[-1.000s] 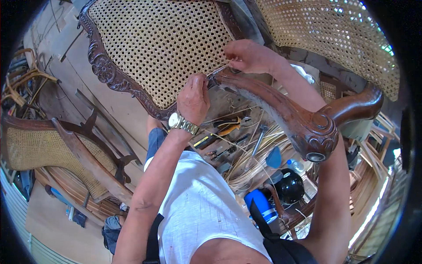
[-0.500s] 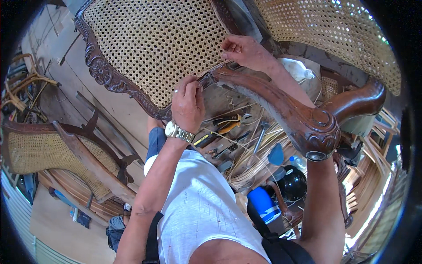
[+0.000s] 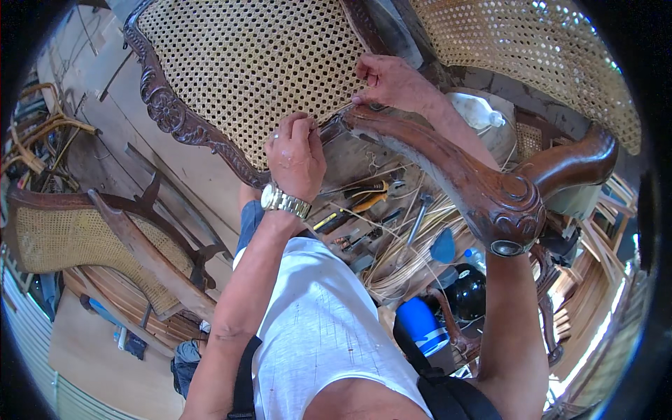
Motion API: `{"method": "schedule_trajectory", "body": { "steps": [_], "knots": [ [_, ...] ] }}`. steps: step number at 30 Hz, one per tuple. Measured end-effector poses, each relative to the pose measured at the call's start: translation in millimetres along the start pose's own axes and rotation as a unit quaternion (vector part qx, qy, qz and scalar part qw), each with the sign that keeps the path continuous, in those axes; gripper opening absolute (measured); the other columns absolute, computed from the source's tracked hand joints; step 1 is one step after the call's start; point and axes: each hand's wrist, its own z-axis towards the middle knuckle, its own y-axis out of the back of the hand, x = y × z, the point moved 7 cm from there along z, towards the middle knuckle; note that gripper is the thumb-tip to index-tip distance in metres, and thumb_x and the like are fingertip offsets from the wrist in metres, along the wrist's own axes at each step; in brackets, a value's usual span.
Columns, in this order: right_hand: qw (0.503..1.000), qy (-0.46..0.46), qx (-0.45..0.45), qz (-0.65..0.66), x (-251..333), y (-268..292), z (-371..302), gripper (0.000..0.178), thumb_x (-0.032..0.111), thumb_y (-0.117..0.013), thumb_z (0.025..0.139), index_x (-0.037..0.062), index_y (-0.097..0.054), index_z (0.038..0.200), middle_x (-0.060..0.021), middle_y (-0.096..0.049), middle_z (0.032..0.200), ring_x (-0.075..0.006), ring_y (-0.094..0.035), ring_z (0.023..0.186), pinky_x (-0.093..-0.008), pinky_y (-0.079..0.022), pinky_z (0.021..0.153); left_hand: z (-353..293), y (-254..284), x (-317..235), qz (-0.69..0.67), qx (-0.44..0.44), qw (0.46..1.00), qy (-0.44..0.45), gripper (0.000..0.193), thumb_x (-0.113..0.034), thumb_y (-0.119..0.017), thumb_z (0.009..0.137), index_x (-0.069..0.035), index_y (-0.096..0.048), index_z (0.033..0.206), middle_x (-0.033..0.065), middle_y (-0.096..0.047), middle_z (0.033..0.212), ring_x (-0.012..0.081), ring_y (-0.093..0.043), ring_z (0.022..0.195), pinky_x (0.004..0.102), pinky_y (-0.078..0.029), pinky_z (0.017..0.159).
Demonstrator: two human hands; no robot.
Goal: The person is repairing the rattan seat of a wooden chair using various tools like a hammer, pliers, and a screwdriver.
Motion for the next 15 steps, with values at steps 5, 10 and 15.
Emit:
{"method": "schedule_trajectory", "body": {
  "steps": [5,10,15],
  "knots": [
    [1.000,0.008,-0.014,-0.011,2,-2,1,0.049,0.033,-0.091,0.073,0.0033,-0.062,0.100,-0.0120,-0.065,0.088,-0.0305,-0.067,0.086,-0.0422,-0.054,0.078,4,-1,9,-0.113,0.003,0.991,0.067,0.012,-0.006,-0.066,0.095,-0.004,-0.066,0.107,0.0162,-0.069,0.108,0.0359,-0.068,0.087,0.0440,-0.054,0.072],
    [1.000,0.012,-0.016,-0.023,1,-5,1,0.048,0.031,-0.091,0.073,0.0033,-0.061,0.098,-0.0131,-0.066,0.091,-0.0320,-0.068,0.089,-0.0433,-0.054,0.079,3,-11,37,-0.204,0.078,0.939,0.265,0.015,-0.013,-0.068,0.101,-0.002,-0.067,0.111,0.0103,-0.073,0.099,0.0196,-0.069,0.085,0.0332,-0.054,0.074],
    [1.000,0.012,-0.007,-0.010,-1,-6,2,0.043,0.025,-0.090,0.076,0.0027,-0.060,0.098,-0.0133,-0.065,0.090,-0.0317,-0.067,0.089,-0.0438,-0.054,0.079,8,-23,57,-0.412,0.056,0.823,0.388,0.020,-0.020,-0.068,0.105,-0.002,-0.067,0.113,0.0057,-0.073,0.101,0.0128,-0.068,0.088,0.0289,-0.054,0.079]
  ]
}}
